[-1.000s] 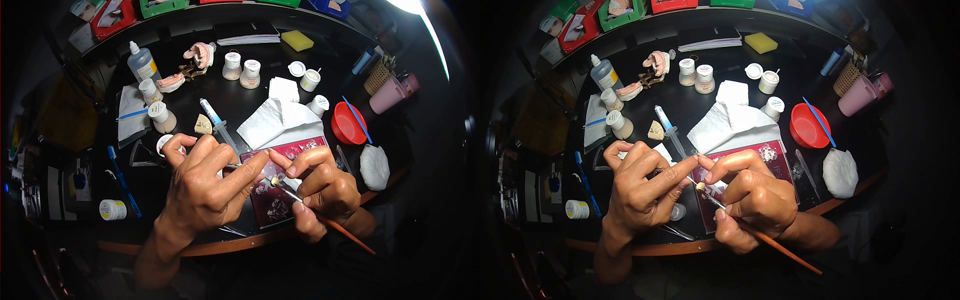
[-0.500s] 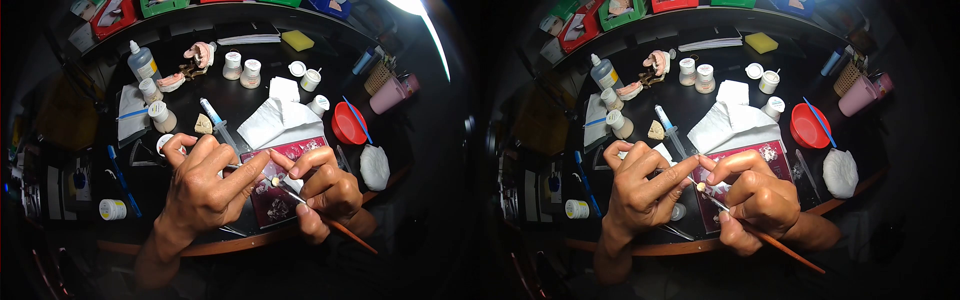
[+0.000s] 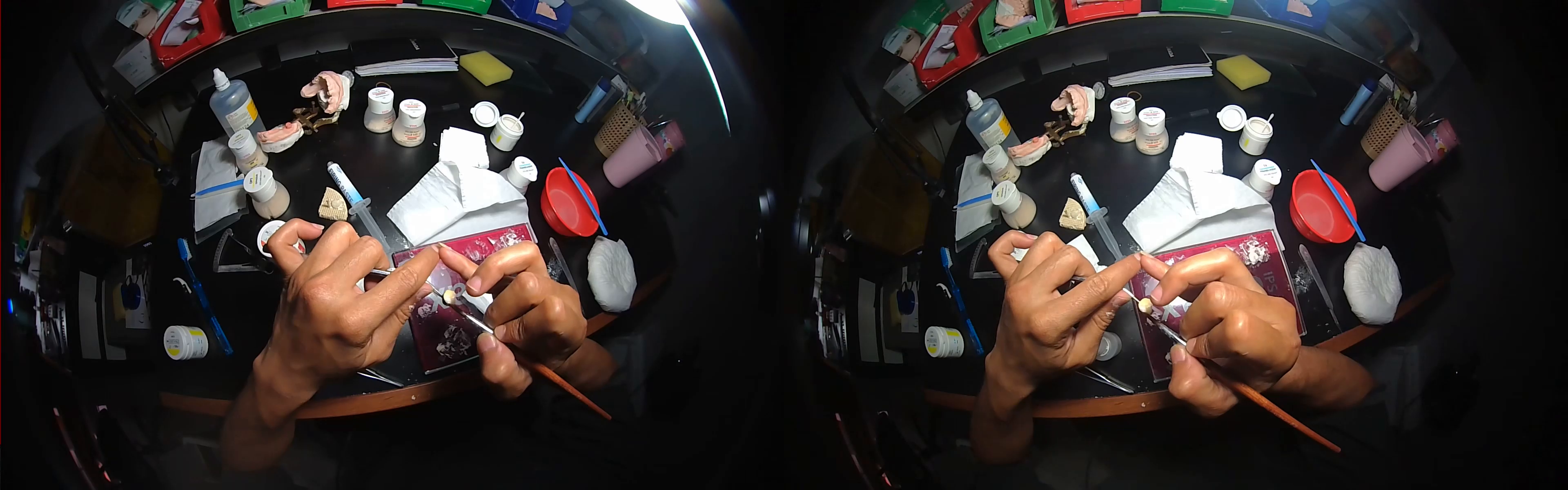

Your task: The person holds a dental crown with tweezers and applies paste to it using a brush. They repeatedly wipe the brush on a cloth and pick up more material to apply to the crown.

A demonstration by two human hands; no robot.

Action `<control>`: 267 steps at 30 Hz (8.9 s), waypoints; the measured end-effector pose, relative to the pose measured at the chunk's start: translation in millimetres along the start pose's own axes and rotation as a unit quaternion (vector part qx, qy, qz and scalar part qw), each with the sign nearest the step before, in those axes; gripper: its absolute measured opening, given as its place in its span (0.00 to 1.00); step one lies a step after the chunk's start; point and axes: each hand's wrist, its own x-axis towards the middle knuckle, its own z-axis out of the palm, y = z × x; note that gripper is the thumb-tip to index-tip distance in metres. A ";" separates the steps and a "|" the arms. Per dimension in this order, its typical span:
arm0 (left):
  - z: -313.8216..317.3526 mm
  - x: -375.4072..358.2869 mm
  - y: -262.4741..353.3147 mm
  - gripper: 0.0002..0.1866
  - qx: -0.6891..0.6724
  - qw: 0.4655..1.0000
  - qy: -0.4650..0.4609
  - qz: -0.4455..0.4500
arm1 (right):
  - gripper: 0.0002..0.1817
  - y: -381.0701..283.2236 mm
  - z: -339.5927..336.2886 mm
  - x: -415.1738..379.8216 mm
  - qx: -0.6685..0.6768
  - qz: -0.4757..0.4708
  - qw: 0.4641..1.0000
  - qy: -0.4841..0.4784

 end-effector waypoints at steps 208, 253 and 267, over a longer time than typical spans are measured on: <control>4.9 -0.5 -1.9 0.19 -0.062 0.998 0.022 0.006 | 0.13 -4.8 -7.5 0.6 0.009 0.025 0.999 -0.019; 2.2 2.6 -2.4 0.21 -0.049 0.998 0.037 0.031 | 0.15 -4.2 -3.9 0.5 0.006 0.033 0.999 -0.011; 0.8 3.5 -1.9 0.17 -0.025 0.999 0.027 0.025 | 0.12 -2.4 -7.7 2.1 0.005 0.023 1.000 -0.005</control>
